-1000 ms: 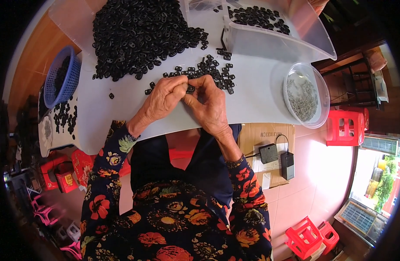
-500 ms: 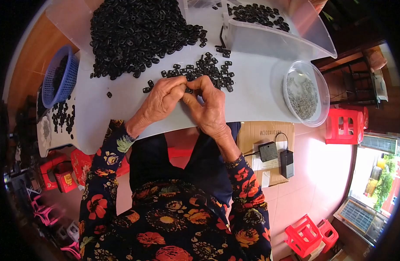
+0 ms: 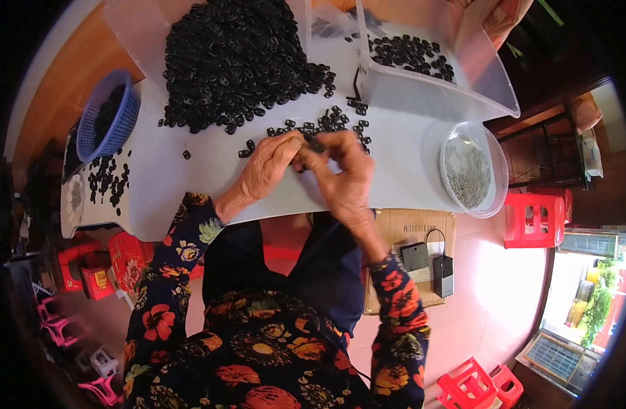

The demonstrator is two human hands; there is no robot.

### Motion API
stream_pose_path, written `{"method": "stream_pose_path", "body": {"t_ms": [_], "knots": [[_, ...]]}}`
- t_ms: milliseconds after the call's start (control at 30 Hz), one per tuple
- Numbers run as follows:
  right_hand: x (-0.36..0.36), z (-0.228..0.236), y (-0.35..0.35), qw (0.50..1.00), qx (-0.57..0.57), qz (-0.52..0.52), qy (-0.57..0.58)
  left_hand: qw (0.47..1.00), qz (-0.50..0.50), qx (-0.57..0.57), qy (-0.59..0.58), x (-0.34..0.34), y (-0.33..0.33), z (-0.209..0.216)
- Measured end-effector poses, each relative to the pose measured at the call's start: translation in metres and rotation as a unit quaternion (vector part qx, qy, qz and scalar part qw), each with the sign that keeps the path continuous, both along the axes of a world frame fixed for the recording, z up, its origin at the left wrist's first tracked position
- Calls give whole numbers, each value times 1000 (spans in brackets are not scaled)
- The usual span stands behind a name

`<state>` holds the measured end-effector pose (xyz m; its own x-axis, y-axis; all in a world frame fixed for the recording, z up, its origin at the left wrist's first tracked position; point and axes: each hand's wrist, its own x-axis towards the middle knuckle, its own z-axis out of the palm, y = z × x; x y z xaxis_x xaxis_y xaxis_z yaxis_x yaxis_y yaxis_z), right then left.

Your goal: The person assembles plastic cord locks by taking small plastic components and metal springs from containers on the table and fitting them together by hand.

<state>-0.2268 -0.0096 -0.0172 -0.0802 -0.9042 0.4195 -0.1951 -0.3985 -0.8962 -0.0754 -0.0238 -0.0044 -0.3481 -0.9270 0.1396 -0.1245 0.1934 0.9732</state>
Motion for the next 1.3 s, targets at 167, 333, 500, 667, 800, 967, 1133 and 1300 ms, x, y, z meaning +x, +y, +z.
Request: {"method": "stream_pose_path", "body": {"t_ms": [167,333,500,667,800,967,1133,1300], "knots": [[-59,93,-86,957,-169,-141,191,999,-26,-35,25,8,9,-12],[-74,117,-120,859,-263,-168,407,999,-17,-37,27,14,3,-15],[10,84,-80,947,-146,45,283,999,12,7,29,17,1,-17],[20,9,-127,891,-63,-29,449,997,26,-12,67,8,-3,-25],[18,0,-150,880,39,-47,471,996,41,17,74,8,-5,-23],[20,-5,-140,865,33,-1,500,992,77,32,97,18,-12,-24],[3,7,-128,968,114,60,214,980,92,73,161,23,-21,-21],[-10,3,-106,956,58,83,277,955,122,112,247,27,-27,-17]]}}
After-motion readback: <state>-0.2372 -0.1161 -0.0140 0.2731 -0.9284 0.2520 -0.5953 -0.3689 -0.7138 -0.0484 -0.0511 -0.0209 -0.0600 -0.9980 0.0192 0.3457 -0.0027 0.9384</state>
